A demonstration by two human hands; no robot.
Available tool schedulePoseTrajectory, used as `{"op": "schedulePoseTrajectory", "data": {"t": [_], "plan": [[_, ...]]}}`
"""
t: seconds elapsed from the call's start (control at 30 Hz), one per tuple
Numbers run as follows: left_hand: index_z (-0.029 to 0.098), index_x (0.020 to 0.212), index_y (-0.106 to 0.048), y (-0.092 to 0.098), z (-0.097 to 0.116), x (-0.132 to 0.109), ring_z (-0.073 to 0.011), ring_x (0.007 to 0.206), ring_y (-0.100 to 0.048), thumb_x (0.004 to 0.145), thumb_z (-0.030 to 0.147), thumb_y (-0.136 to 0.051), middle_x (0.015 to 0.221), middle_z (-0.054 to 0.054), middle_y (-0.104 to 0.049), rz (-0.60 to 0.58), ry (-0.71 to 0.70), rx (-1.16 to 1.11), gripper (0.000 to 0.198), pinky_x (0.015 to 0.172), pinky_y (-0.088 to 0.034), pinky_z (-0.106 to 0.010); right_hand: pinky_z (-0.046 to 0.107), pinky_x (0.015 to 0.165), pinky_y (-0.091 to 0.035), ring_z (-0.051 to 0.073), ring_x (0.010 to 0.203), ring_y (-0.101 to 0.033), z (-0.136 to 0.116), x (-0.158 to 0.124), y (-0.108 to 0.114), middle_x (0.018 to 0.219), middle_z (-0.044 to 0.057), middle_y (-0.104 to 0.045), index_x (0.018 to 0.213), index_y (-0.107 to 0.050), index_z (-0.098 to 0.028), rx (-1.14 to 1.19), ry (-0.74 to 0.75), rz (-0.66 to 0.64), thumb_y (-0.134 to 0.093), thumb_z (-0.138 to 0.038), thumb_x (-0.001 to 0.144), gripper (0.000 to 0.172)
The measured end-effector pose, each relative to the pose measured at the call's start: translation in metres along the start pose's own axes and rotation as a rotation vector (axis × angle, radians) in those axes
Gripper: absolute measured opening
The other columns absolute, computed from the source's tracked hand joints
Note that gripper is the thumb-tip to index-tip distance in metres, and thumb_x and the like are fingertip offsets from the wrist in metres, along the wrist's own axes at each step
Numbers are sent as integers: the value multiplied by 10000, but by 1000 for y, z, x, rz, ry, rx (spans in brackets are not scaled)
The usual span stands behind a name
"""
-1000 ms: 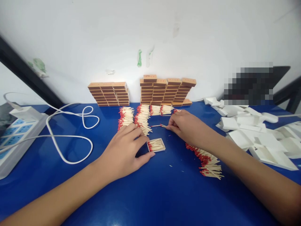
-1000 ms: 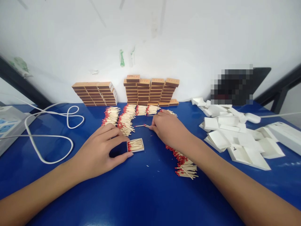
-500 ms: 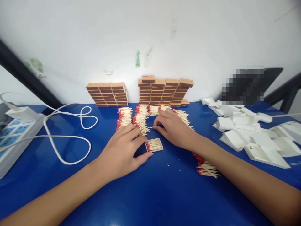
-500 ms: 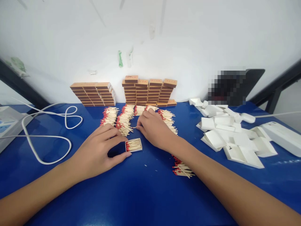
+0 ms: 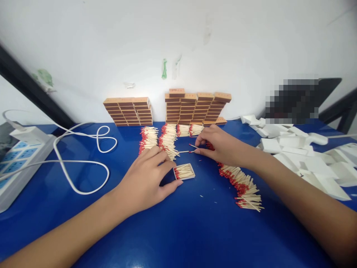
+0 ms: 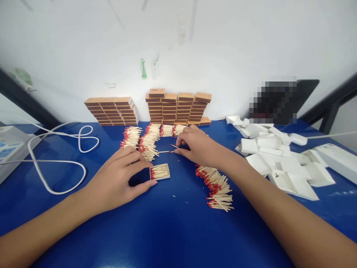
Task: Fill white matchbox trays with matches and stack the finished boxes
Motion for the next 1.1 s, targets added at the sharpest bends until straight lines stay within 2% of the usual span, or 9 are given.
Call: {"op": "schedulePoseTrajectory", "data": {"t": [0.17,0.3,0.47,0.63,1.1], "plan": [[157,1087,-773,-1,0,1,-266,1014,-639,994,390,-762,999,-75,-714,4,2,1,252,944,-554,-454,403,825,-447,297,1022,-589,-1,1,-1,929,104,-704,818,-668,-221,-5,-55,-47,-633,-308,1017,220],[157,1085,-773,-2,-1,0,-263,1012,-637,994,394,-764,996,-73,-712,7,0,9,255,937,-553,-447,403,835,-448,298,1022,-594,-7,-2,9,910,99,-710,832,-678,-221,24,-54,-44,-620,-326,1028,230],[154,1097,-773,-1,-1,-1,-264,1020,-633,991,391,-766,1010,-73,-712,2,-1,7,260,949,-550,-453,393,845,-461,263,992,-605,-41,-12,9,989,79,-708,919,-694,-230,177,21,-84,-627,-392,1052,220],[154,1072,-769,-1,-1,0,-265,1018,-630,992,389,-762,1009,-73,-708,-5,-3,0,248,941,-543,-449,390,858,-455,245,980,-583,-65,-18,-4,960,64,-674,921,-678,-210,219,71,-156,-637,-268,1047,144],[159,1087,-769,0,0,0,-272,1016,-637,996,381,-754,1000,-77,-701,-7,-6,6,240,936,-553,-456,349,781,-436,209,905,-577,-57,-14,-11,948,33,-641,948,-696,-239,277,54,-145,-644,-257,1018,89]]}}
Point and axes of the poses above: each hand's wrist, its own x-axis towards the middle knuckle, its own y-axis out of the back of the hand, z = x × y, the point moved 3 cm from there along x, towards the middle knuckle
